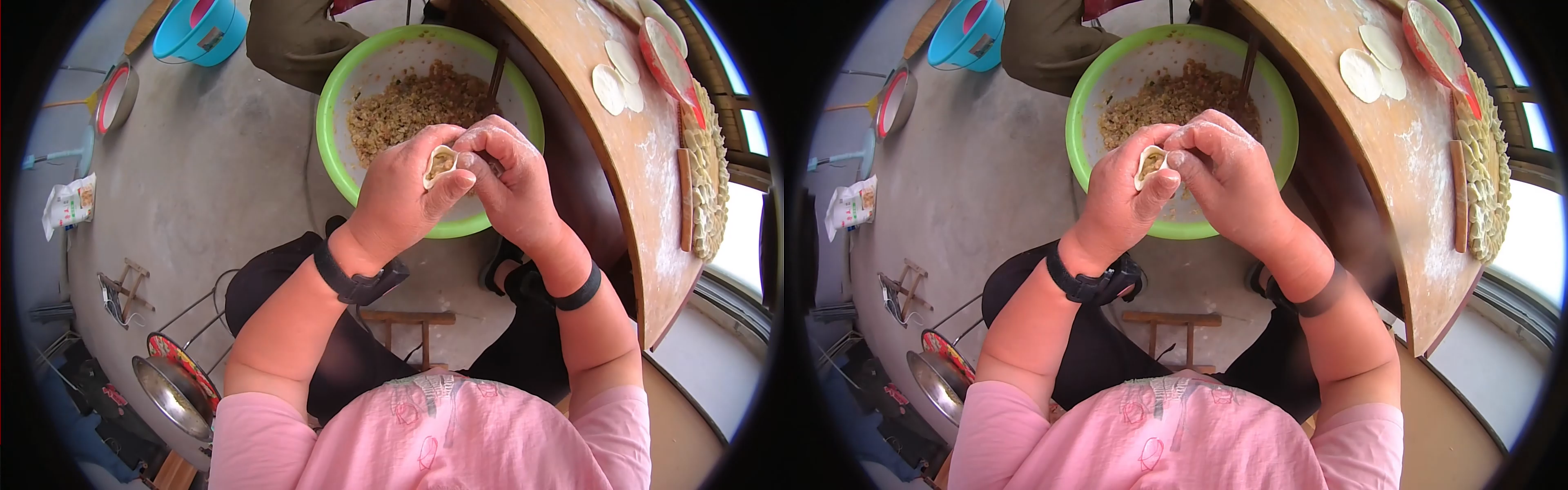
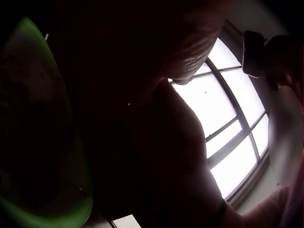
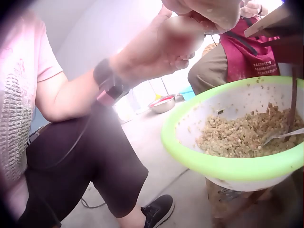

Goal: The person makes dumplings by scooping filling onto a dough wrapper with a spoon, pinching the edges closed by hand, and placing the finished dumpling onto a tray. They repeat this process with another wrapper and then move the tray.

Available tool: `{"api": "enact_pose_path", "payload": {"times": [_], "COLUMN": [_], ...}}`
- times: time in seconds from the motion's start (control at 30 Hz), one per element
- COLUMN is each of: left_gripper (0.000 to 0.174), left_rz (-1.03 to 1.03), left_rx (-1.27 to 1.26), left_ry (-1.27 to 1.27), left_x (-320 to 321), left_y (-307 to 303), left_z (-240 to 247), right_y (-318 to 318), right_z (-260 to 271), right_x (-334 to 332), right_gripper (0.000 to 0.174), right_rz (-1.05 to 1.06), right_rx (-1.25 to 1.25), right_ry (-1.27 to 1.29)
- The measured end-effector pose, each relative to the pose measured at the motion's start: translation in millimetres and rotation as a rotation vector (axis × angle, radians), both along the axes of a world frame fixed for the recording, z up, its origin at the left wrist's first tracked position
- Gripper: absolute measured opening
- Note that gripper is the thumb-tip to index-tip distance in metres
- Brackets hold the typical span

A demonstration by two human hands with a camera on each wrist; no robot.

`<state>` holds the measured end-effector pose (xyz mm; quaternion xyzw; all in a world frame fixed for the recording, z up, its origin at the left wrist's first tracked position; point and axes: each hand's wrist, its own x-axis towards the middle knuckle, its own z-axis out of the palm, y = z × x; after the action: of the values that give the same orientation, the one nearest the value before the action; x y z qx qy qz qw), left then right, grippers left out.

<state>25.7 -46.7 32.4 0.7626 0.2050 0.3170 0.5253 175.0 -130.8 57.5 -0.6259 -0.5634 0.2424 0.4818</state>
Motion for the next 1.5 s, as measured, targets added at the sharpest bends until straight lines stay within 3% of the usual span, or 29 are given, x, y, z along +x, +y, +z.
{"api": "enact_pose_path", "payload": {"times": [0.37,0.53,0.67,0.77,1.07,1.3,1.5], "left_gripper": [0.033,0.047,0.056,0.057,0.058,0.057,0.058], "left_rz": [0.103,0.025,0.021,0.033,0.044,-0.018,-0.074], "left_rx": [0.257,-0.285,-0.689,-0.701,-0.710,-0.785,-0.885], "left_ry": [0.004,0.010,-0.143,-0.123,-0.081,-0.034,0.009], "left_x": [1.4,-5.6,-5.5,-5.7,-2.5,-2.2,-1.9], "left_y": [-1.3,-3.5,3.7,4.4,0.8,-1.1,-1.3], "left_z": [-0.5,5.5,7.5,5.8,4.5,3.9,3.5], "right_y": [0.2,2.4,1.3,1.4,4.3,10.3,13.2], "right_z": [1.1,0.6,3.8,-0.1,-4.2,-5.9,-8.9], "right_x": [-3.3,-3.6,4.2,1.0,-8.9,-6.1,-8.4], "right_gripper": [0.011,0.021,0.035,0.035,0.020,0.027,0.023], "right_rz": [-0.043,-0.092,-0.030,-0.036,-0.178,-0.170,-0.162], "right_rx": [0.005,0.052,-0.218,-0.407,-0.345,-0.383,-0.395], "right_ry": [-0.062,0.092,0.533,0.566,0.558,0.608,0.902]}}
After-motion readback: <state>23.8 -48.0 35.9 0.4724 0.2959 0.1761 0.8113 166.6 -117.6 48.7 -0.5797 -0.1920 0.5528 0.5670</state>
